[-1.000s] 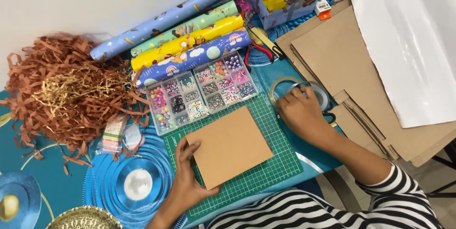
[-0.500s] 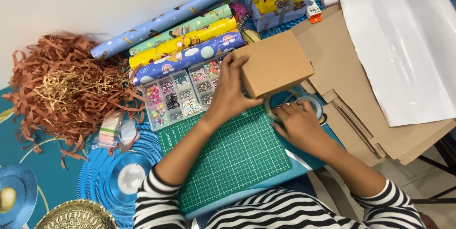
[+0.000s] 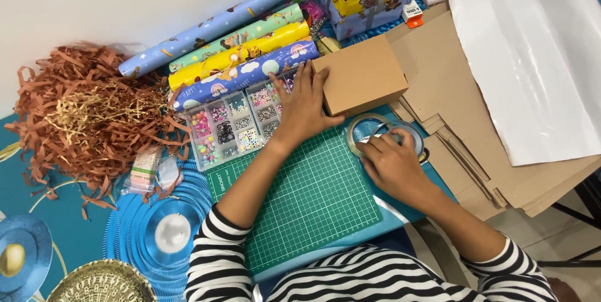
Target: The person wraps a small rectangular box with patterned wrapping paper. They cut a piece of clear tape, fold the paper around the box, and secure the edges with tape. The wrapped box is placed on the table.
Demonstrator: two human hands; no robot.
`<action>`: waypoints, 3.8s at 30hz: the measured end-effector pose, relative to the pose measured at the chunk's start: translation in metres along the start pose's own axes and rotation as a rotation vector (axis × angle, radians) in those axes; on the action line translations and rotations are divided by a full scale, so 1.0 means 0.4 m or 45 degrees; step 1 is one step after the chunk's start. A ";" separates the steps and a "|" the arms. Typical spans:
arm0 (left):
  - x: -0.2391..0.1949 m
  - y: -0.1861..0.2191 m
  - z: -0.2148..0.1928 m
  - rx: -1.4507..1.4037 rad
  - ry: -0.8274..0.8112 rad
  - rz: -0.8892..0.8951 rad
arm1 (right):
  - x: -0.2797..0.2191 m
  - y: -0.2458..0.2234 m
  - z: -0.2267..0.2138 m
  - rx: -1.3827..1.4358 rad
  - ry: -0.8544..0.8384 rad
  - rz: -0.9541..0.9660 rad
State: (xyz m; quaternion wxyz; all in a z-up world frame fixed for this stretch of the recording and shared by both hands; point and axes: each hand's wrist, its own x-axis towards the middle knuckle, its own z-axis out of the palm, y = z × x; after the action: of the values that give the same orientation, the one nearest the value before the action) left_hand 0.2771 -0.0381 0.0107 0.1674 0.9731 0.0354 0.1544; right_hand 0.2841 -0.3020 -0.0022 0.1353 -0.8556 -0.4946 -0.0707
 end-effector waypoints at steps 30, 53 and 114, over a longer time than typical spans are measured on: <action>-0.470 0.015 -0.143 -1.847 -0.026 -0.424 | 0.074 -0.222 -0.033 0.581 0.239 -0.544; -0.541 -0.027 -0.168 -0.543 0.445 0.032 | 0.241 -0.315 0.018 1.178 0.202 -0.397; -0.533 0.003 -0.145 -1.014 0.578 0.155 | 0.220 -0.298 0.001 0.791 0.412 -0.528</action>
State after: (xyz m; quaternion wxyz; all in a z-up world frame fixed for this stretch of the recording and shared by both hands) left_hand 0.0565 -0.0467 0.0015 0.5069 0.7749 -0.0480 0.3746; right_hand 0.2250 -0.1725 0.0390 0.4464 -0.6340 -0.6267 -0.0774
